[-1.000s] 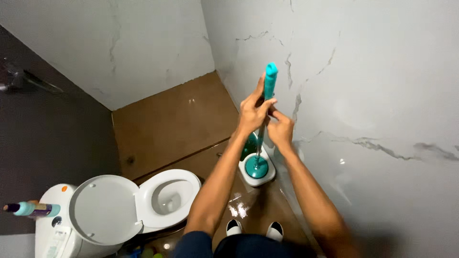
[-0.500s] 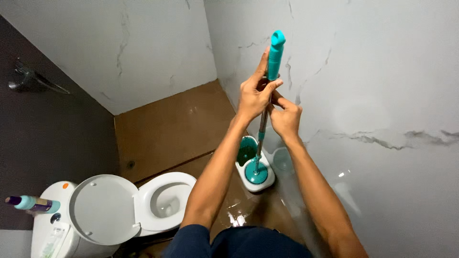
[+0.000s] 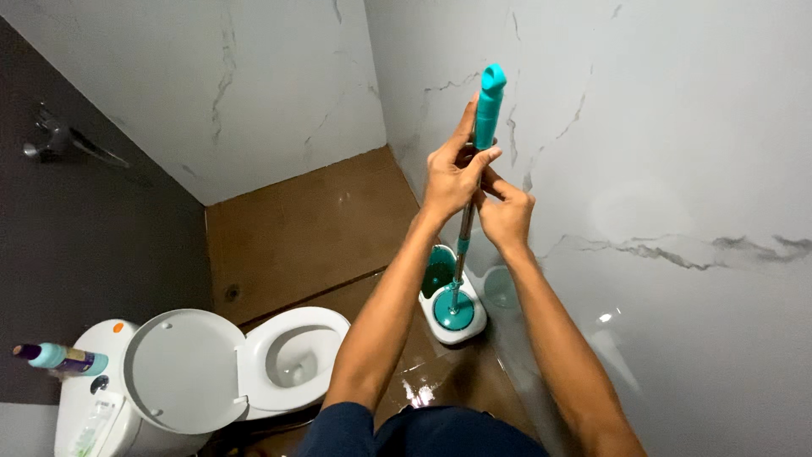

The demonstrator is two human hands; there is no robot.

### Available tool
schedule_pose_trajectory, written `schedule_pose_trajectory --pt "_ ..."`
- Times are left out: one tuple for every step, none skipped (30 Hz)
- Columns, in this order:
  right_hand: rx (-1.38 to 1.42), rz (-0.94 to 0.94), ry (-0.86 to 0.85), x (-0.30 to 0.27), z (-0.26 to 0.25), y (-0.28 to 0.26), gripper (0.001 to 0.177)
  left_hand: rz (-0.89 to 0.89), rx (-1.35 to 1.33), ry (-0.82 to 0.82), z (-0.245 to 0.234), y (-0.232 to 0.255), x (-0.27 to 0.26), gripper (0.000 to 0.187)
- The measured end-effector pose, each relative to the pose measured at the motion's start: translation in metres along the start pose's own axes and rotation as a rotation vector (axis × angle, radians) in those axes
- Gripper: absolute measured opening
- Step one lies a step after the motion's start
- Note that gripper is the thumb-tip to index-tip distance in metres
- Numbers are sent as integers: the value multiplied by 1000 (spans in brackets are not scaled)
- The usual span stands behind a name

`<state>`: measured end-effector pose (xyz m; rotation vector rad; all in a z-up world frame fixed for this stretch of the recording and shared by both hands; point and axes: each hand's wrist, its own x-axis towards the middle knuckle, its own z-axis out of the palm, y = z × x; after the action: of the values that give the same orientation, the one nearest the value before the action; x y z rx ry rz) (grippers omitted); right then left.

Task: The person assembles a mop by connecting multiple handle segments together and then attaching the mop head to the base. Once assembled, the person uses the mop to wipe the bathroom floor.

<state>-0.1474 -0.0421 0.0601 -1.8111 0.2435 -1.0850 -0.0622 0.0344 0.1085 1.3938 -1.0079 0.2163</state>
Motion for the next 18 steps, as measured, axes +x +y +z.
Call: schedule_pose_trajectory --pt "3 0 0 0 -1 3 38 1 3 -1 3 -1 -1 79" --pt "-2 33 16 -1 1 0 37 14 -21 10 1 1 -2 78" --pt "-7 67 32 -2 3 -2 36 28 -45 21 -2 4 -2 78" --pt "-5 65 31 -2 3 -1 36 30 -43 23 -2 5 -3 78" --pt "-5 35 31 -3 2 2 36 32 -35 21 -2 6 -3 78" --pt "-7 6 32 -3 2 4 35 35 -29 18 -2 8 -4 77" --pt "-6 5 32 -4 3 6 35 36 -29 19 -2 9 -4 77" --pt "8 -37 45 -5 5 8 35 -1 -16 13 -2 8 -5 77" --pt "22 -79 57 -5 5 10 36 -38 -3 7 -2 7 -5 77" --pt "22 -76 58 -6 5 12 36 -41 -2 5 -1 6 -5 77" --pt "43 -67 50 -6 5 12 37 -11 -2 14 1 5 -3 77" --pt "63 -59 43 -7 6 12 37 20 -1 21 2 3 -2 76" --pt "63 -56 46 -7 7 12 37 19 -1 18 2 1 -3 76" --pt "46 -52 61 -9 7 12 36 21 -7 22 2 1 -3 75" --pt "28 -47 75 -10 7 12 35 24 -13 26 2 0 -5 74" --pt "29 -49 77 -9 7 14 35 26 -13 25 2 -2 -5 74" --pt "36 -51 75 -10 8 16 34 3 -17 26 3 -3 -7 74" --pt "42 -51 74 -12 9 19 33 -22 -22 26 3 -5 -10 74"
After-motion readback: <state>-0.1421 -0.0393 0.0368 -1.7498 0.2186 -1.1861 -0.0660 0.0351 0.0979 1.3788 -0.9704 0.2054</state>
